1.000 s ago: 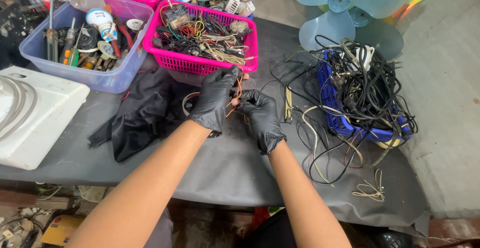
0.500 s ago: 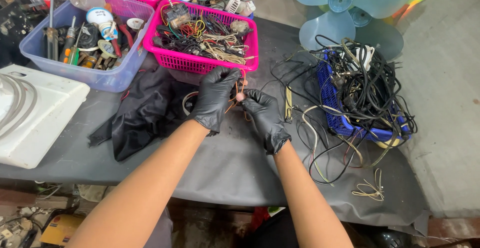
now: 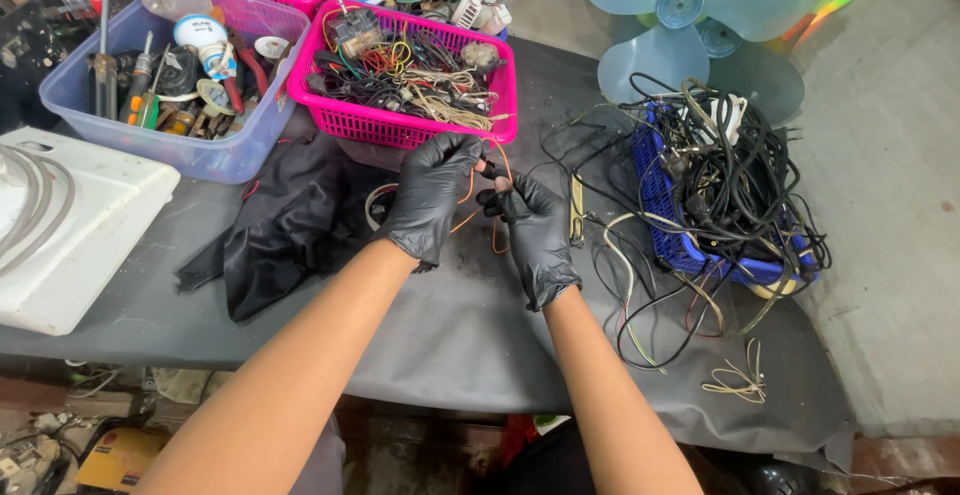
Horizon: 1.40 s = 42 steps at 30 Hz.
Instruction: Repairing a wire connection by twisting the ends together and wrapping them with electrical tape.
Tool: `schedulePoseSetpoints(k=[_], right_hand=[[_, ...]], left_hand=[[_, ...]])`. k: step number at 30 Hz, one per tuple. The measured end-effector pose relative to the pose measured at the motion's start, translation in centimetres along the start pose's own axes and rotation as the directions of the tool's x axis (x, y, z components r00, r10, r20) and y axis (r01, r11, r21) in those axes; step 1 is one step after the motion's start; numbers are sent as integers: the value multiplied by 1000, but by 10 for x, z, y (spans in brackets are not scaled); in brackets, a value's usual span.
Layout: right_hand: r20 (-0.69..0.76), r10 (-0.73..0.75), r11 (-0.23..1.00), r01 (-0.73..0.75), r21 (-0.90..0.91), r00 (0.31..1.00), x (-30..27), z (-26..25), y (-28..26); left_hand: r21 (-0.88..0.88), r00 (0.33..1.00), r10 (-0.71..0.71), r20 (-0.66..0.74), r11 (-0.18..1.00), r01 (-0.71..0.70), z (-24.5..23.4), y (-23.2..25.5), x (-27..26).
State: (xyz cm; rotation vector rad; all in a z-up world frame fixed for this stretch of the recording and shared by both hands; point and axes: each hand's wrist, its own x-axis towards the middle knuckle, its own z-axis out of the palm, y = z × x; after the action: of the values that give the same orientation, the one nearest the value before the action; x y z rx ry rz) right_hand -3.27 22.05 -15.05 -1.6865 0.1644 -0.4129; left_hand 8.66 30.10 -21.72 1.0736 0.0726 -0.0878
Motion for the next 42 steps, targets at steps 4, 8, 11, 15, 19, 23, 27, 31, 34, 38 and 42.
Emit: schedulePoseSetpoints(k=[4, 8, 11, 15, 19, 23, 27, 31, 34, 38, 42], right_hand=[[-5, -43, 999, 42, -27, 999, -1, 1, 10], [27, -29, 998, 27, 51, 999, -3, 12, 24], [86, 1, 1000, -4, 30, 996, -18, 14, 7], [94, -48, 998, 45, 38, 994, -11, 18, 20], [118, -44, 997, 51, -63, 992, 3, 15, 42], [94, -15, 991, 27, -133, 995, 2, 20, 31], [118, -51, 977, 74, -201, 992, 24, 4, 67], [144, -88, 971, 117, -208, 986, 29, -2, 75], [170, -57, 987, 81, -138, 984, 16, -1, 48], [147, -54, 992, 69, -102, 988, 11, -5, 27], [50, 51, 998, -53, 46, 997, 24, -5, 46]], left_hand=[[6, 999, 39, -9, 999, -39, 9, 22, -28], [-54, 999, 13, -29, 998, -15, 17, 63, -73], [-97, 999, 27, -42, 995, -31, 15, 50, -59], [-98, 997, 42, -66, 994, -49, 14, 54, -64], [-45, 993, 72, -94, 996, -76, 5, 26, -29], [46, 997, 77, -26, 996, -76, 0, -4, -15], [102, 994, 96, 58, 990, -102, 3, -7, -14], [203, 988, 91, 123, 972, -115, 2, -2, -16], [213, 990, 82, 117, 971, -106, -2, 5, -14], [42, 996, 26, 81, 999, -29, -10, 14, -9], [128, 993, 75, 89, 988, -86, -14, -1, -4]])
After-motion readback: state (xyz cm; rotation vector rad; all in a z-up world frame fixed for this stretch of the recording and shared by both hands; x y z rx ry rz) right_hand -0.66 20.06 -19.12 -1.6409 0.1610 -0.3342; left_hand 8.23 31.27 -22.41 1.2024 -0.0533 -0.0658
